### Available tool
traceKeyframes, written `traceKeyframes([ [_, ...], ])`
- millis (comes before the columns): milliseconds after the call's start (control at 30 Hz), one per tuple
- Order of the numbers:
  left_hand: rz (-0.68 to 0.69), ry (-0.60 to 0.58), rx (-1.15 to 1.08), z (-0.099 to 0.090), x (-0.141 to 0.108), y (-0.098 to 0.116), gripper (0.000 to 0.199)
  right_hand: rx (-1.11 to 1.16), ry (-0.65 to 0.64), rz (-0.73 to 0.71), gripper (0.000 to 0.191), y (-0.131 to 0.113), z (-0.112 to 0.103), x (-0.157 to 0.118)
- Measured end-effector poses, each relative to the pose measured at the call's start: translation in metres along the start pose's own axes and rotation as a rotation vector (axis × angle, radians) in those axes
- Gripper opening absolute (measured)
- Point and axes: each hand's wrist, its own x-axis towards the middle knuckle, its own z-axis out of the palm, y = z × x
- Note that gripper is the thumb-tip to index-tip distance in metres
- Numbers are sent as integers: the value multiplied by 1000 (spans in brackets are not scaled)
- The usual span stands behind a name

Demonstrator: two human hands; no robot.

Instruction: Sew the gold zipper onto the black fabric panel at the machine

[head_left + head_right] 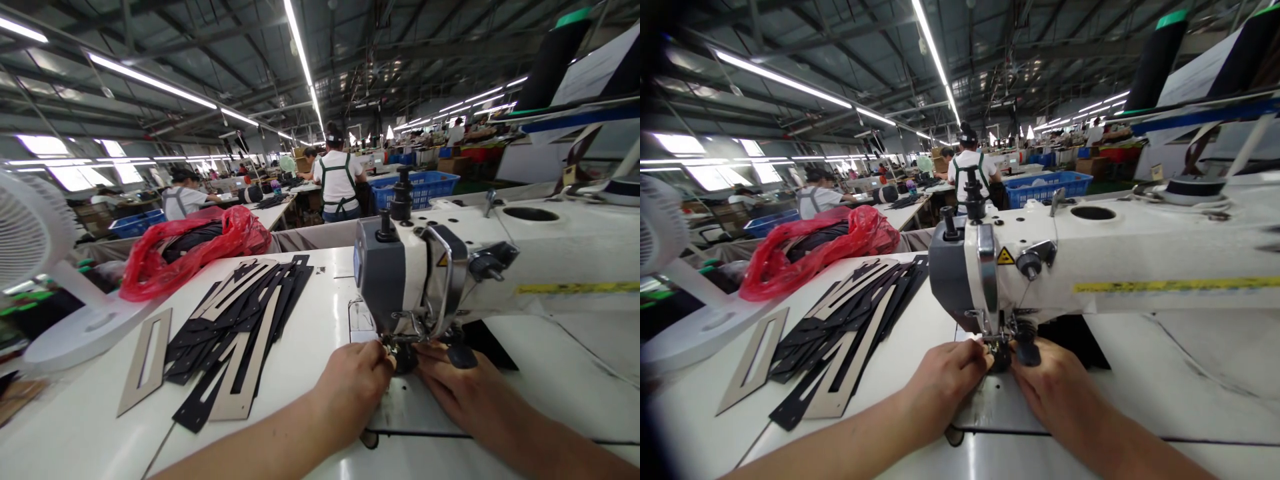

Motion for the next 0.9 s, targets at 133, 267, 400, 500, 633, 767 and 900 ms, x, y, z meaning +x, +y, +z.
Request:
traceKeyframes([
  [133,-4,-16,-24,0,1,-1,19,-36,22,-24,31,3,2,-1],
  [267,-1,-13,-28,0,1,-2,18,-46,12,-23,28,4,2,-1],
  [400,15,-5,-42,1,-1,-3,18,-53,-3,-12,28,4,2,-2],
  [500,16,4,-52,2,-1,-4,17,-50,0,-20,29,4,1,-1],
  [633,13,8,-55,2,1,-6,14,-33,-11,-25,28,6,1,0],
  [767,27,14,-60,4,0,-8,14,-27,-6,-16,27,6,2,0],
  [900,35,74,-78,10,-2,-9,14,-9,6,17,25,7,3,-1],
])
